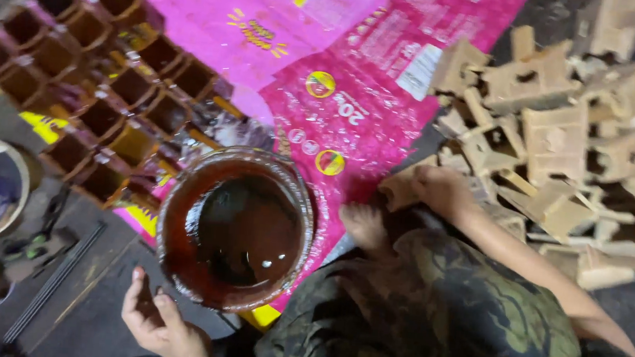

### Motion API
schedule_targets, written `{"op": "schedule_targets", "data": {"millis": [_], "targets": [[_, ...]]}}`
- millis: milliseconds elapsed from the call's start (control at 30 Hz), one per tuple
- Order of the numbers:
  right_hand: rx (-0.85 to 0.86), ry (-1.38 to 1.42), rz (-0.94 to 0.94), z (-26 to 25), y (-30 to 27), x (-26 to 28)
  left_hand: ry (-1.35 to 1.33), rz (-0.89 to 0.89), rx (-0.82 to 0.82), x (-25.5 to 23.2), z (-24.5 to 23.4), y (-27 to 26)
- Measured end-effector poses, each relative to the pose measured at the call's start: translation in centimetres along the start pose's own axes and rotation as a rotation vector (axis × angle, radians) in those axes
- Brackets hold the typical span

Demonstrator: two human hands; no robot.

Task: A person is manually staining small wooden structures by dipping them into a bowl of dark liquid and then arranging them on a drying rack.

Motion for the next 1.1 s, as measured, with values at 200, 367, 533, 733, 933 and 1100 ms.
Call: {"op": "schedule_targets", "data": {"millis": [200, 367, 533, 733, 933, 1100], "targets": [[-0.112, -0.015, -0.121, -13.0, 1.6, 7.5, -0.005, 0.079, -0.38, 3.8, -5.7, -2.1], [-0.349, -0.032, -0.565, -23.2, 1.5, 20.0, 0.065, 0.001, -0.456, 5.7, -7.1, -4.9], [-0.35, 0.21, -0.996, -23.5, 2.5, 30.8, 0.059, -0.098, -0.416, 6.3, -6.5, -7.4], [-0.07, 0.434, -1.175, -10.2, 6.3, 35.1, 0.076, -0.129, -0.304, 5.4, -5.6, -7.9], [0.29, 0.347, -1.05, 0.5, 8.5, 35.8, 0.105, -0.202, -0.19, 3.8, -4.3, -7.7], [0.386, 0.188, -0.973, 5.6, 10.0, 34.4, 0.059, -0.222, -0.135, 3.9, -3.5, -7.2]]}}
Point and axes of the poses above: each hand's wrist, its own y-axis towards the middle knuckle, its own z-axis out of the palm, x = y × z, the point moved 8 cm from there along y, towards the middle knuckle, and after that the axes turned 11 degrees about -z, right-handed, at the moved point
